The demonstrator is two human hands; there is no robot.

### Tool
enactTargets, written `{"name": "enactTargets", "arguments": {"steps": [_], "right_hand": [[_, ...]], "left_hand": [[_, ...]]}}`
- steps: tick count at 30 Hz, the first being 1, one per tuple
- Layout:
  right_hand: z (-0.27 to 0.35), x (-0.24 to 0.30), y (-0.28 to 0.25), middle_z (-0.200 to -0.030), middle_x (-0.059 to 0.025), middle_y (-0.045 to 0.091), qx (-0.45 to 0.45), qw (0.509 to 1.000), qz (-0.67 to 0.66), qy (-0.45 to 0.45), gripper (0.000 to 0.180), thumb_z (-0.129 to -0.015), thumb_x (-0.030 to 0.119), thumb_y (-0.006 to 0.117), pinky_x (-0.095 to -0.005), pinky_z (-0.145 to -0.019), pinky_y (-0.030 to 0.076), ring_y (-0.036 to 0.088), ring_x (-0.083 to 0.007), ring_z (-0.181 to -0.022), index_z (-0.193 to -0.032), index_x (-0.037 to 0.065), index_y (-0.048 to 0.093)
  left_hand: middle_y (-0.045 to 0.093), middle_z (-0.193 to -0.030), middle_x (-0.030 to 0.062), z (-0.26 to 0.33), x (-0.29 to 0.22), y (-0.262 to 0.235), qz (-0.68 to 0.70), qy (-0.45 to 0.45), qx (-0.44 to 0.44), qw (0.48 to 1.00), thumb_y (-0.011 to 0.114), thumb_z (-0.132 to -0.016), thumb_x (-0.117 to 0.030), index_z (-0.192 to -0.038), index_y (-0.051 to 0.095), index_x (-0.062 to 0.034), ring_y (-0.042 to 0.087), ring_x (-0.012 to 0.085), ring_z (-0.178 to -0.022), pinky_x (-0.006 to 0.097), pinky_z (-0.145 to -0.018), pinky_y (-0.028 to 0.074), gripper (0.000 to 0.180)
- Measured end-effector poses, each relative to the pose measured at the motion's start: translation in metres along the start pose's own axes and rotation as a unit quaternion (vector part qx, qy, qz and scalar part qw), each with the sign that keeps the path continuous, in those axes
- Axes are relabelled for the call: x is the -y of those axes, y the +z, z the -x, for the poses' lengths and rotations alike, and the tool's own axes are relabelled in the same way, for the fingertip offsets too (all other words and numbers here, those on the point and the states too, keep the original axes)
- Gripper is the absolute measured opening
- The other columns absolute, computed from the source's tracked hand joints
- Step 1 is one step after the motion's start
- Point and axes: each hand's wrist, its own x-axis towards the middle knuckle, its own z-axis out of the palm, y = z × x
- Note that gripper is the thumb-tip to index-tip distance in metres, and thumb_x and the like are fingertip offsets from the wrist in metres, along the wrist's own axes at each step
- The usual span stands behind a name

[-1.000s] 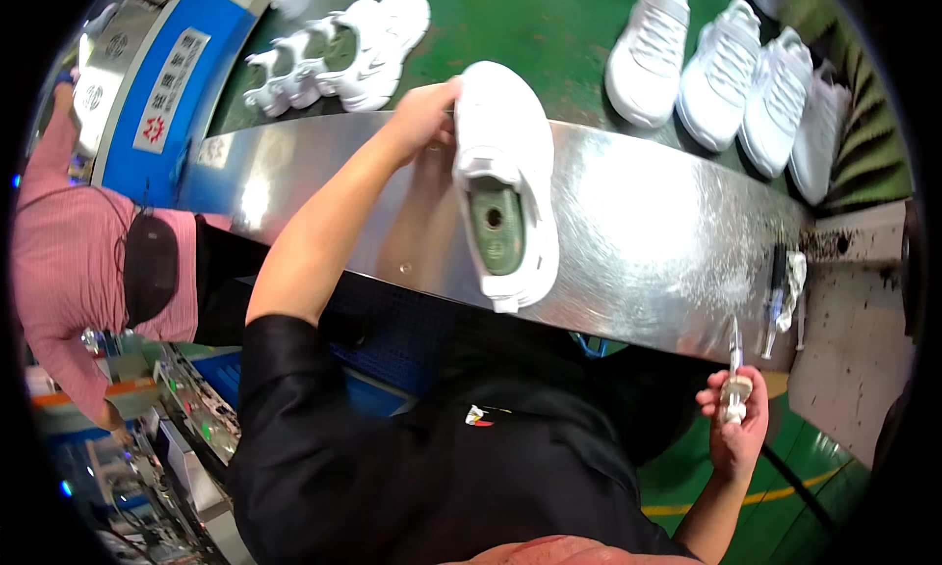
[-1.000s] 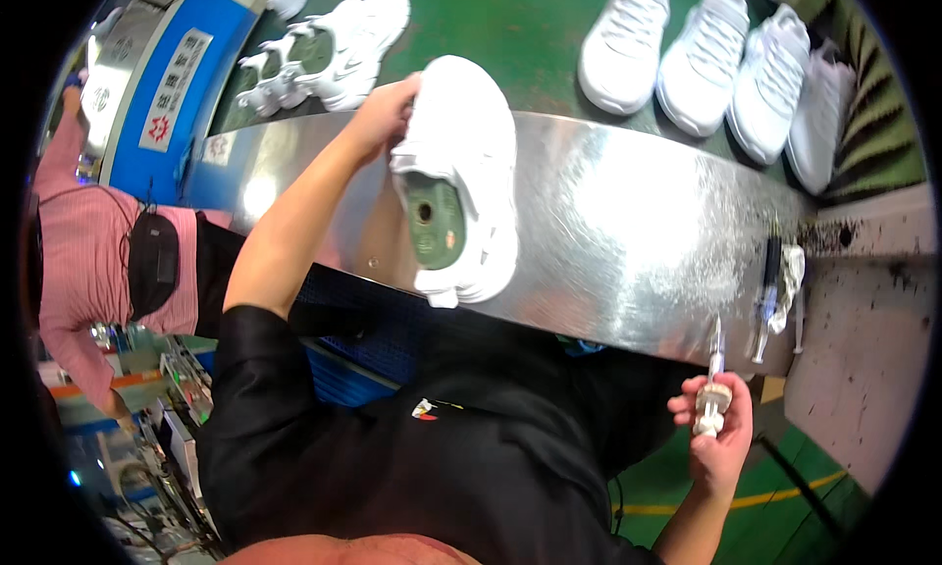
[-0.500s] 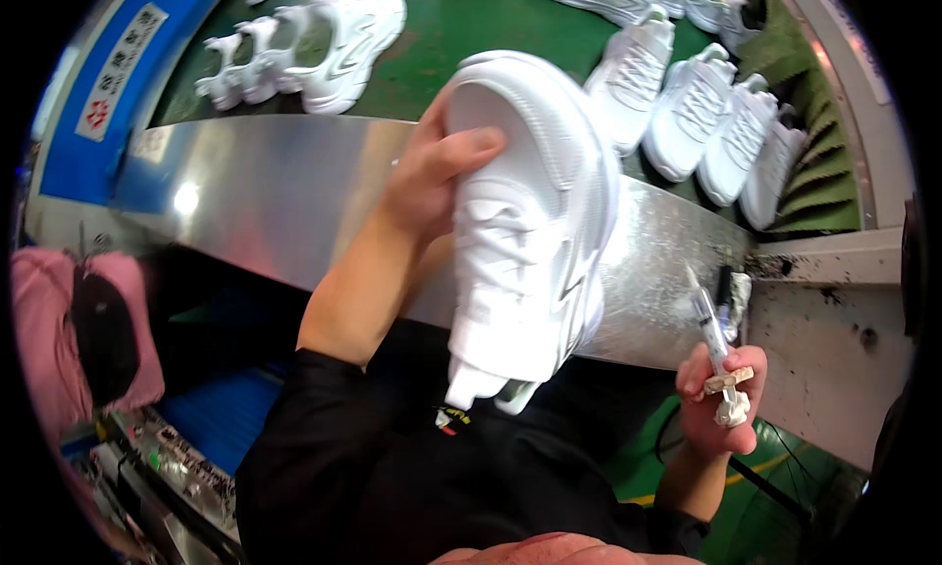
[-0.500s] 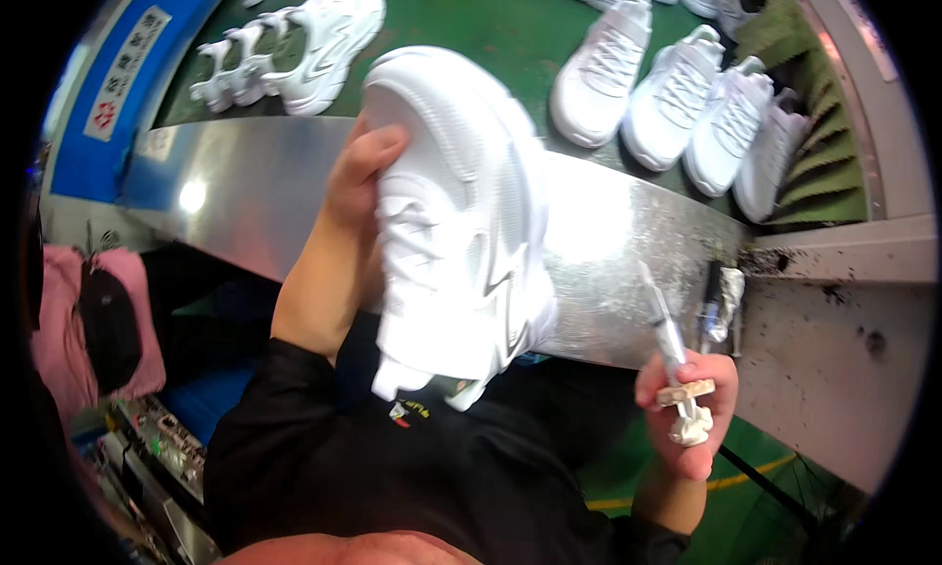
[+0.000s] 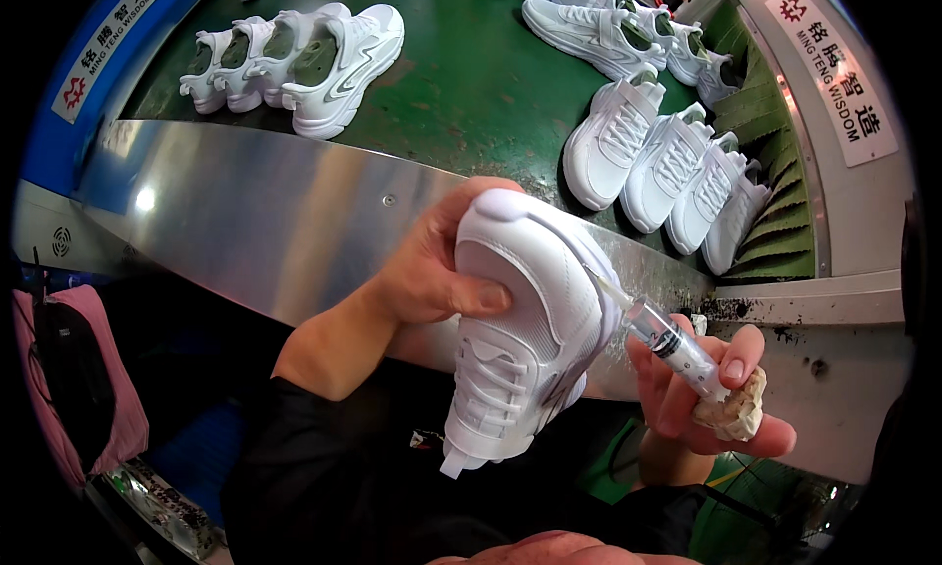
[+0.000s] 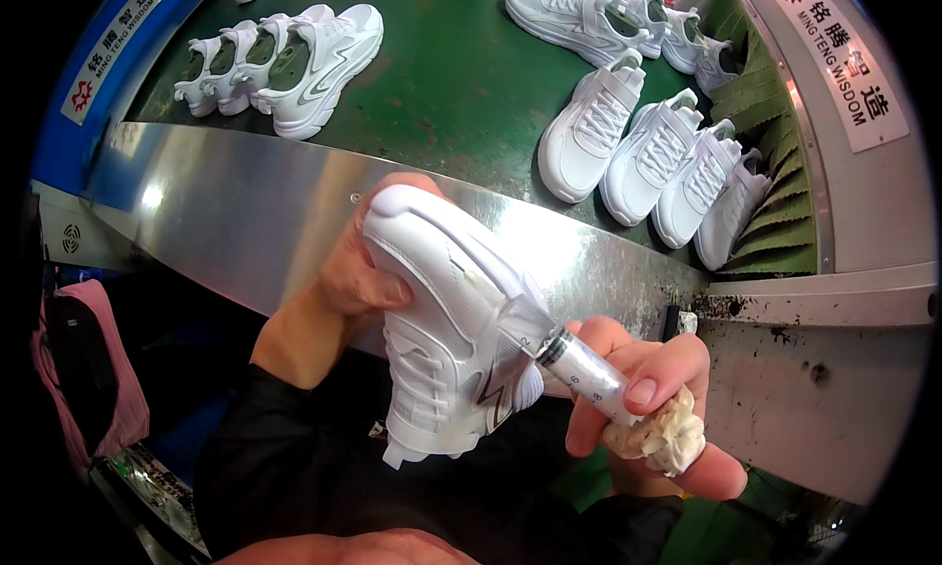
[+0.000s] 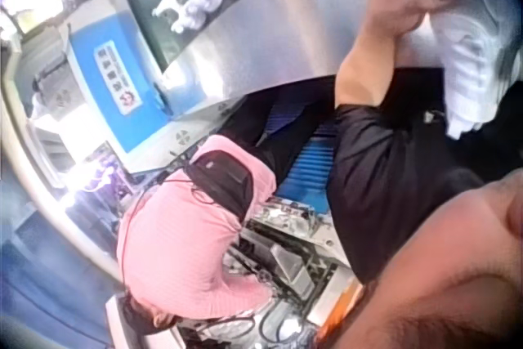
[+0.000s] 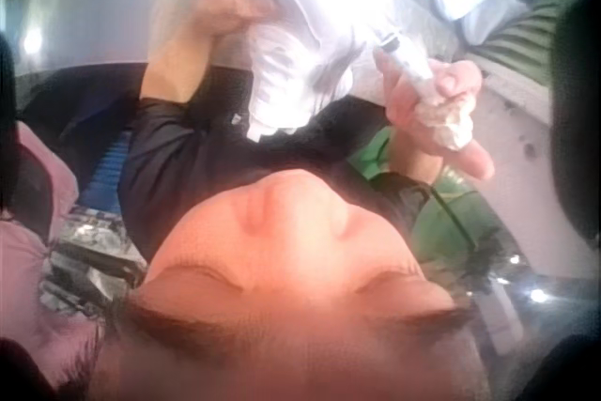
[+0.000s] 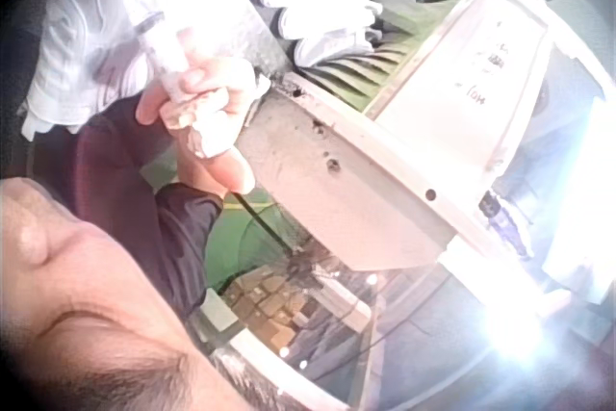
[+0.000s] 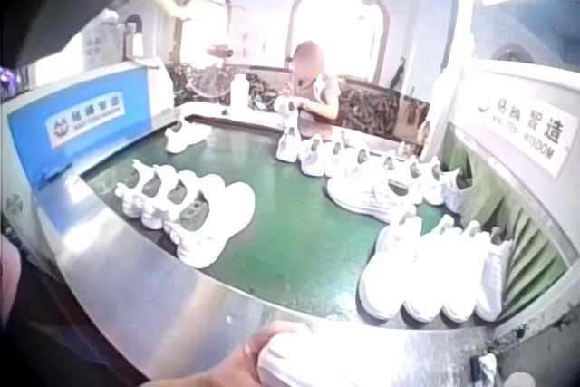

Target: The person applies glue to the seams of white sneakers using a syringe. They rotate each shoe to access different edges and then place the treated shoes on a metal table.

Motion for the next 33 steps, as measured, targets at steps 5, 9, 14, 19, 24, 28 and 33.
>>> {"name": "enactTargets", "arguments": {"steps": [5, 9, 14, 19, 24, 28, 33], "right_hand": [[-0.016, -0.003, 0.01, -0.071, -0.0075, 0.062, 0.0, 0.999, 0.038, -0.003, 0.067, -0.077, 0.071, 0.05, -0.0365, -0.075, 0.035, 0.046, -0.0197, -0.075, -0.104, 0.01, 0.049], [-0.017, -0.004, 0.011, -0.071, -0.0078, 0.062, 0.007, 0.999, 0.05, -0.001, 0.067, -0.078, 0.07, 0.052, -0.0366, -0.076, 0.036, 0.045, -0.02, -0.076, -0.105, 0.009, 0.049], [-0.019, 0.002, 0.016, -0.065, -0.0054, 0.061, 0.01, 0.996, 0.076, 0.053, 0.06, -0.08, 0.068, 0.051, -0.0365, -0.084, 0.033, 0.043, -0.0203, -0.083, -0.104, 0.013, 0.047], [-0.022, 0.009, 0.022, -0.065, -0.0029, 0.059, -0.006, 0.99, 0.104, 0.099, 0.057, -0.079, 0.07, 0.05, -0.0363, -0.086, 0.032, 0.041, -0.0205, -0.084, -0.101, 0.017, 0.045], [-0.022, 0.013, 0.022, -0.071, -0.0013, 0.058, -0.013, 0.986, 0.117, 0.115, 0.057, -0.078, 0.071, 0.051, -0.0368, -0.084, 0.032, 0.039, -0.0202, -0.084, -0.1, 0.018, 0.045], [-0.014, 0.014, 0.017, -0.071, -0.001, 0.058, -0.028, 0.986, 0.113, 0.12, 0.057, -0.077, 0.07, 0.054, -0.0374, -0.083, 0.03, 0.038, -0.0196, -0.084, -0.1, 0.019, 0.046], [0.007, 0.01, 0.002, -0.068, -0.0003, 0.058, -0.038, 0.988, 0.106, 0.109, 0.057, -0.075, 0.069, 0.057, -0.0377, -0.083, 0.028, 0.037, -0.019, -0.084, -0.103, 0.02, 0.048]], "left_hand": [[0.057, -0.112, 0.0072, 0.004, 0.0, 0.005, -0.033, -0.006, -0.039, 0.999, 0.085, -0.054, -0.009, -0.121, 0.048, -0.0094, 0.056, 0.0193, -0.105, 0.035, -0.091, 0.046, 0.076], [0.057, -0.112, 0.0079, 0.006, -0.002, 0.01, -0.036, -0.006, -0.032, 0.999, 0.085, -0.053, -0.008, -0.12, 0.049, -0.0096, 0.055, 0.0203, -0.106, 0.036, -0.091, 0.045, 0.076], [0.056, -0.113, 0.0081, 0.007, -0.003, 0.011, -0.035, 0.003, -0.019, 0.999, 0.085, -0.054, -0.007, -0.119, 0.049, -0.009, 0.054, 0.0199, -0.107, 0.036, -0.092, 0.045, 0.075], [0.056, -0.114, 0.0078, 0.01, -0.006, 0.013, -0.022, -0.006, -0.019, 1.0, 0.086, -0.054, -0.008, -0.119, 0.049, -0.0089, 0.054, 0.0193, -0.108, 0.035, -0.092, 0.044, 0.075], [0.055, -0.114, 0.0064, 0.009, -0.008, 0.012, -0.024, -0.016, -0.036, 0.999, 0.086, -0.055, -0.01, -0.121, 0.048, -0.0089, 0.054, 0.0181, -0.108, 0.034, -0.091, 0.044, 0.076], [0.055, -0.115, 0.0059, 0.006, -0.01, 0.009, -0.074, -0.014, -0.062, 0.995, 0.085, -0.057, -0.013, -0.125, 0.045, -0.0084, 0.054, 0.0178, -0.107, 0.033, -0.09, 0.045, 0.079], [0.056, -0.117, 0.0046, 0.003, -0.003, -0.007, -0.009, 0.03, -0.005, 0.999, 0.075, -0.066, 0.006, -0.131, 0.043, -0.0113, 0.054, 0.0162, -0.109, 0.034, -0.093, 0.045, 0.074]]}}
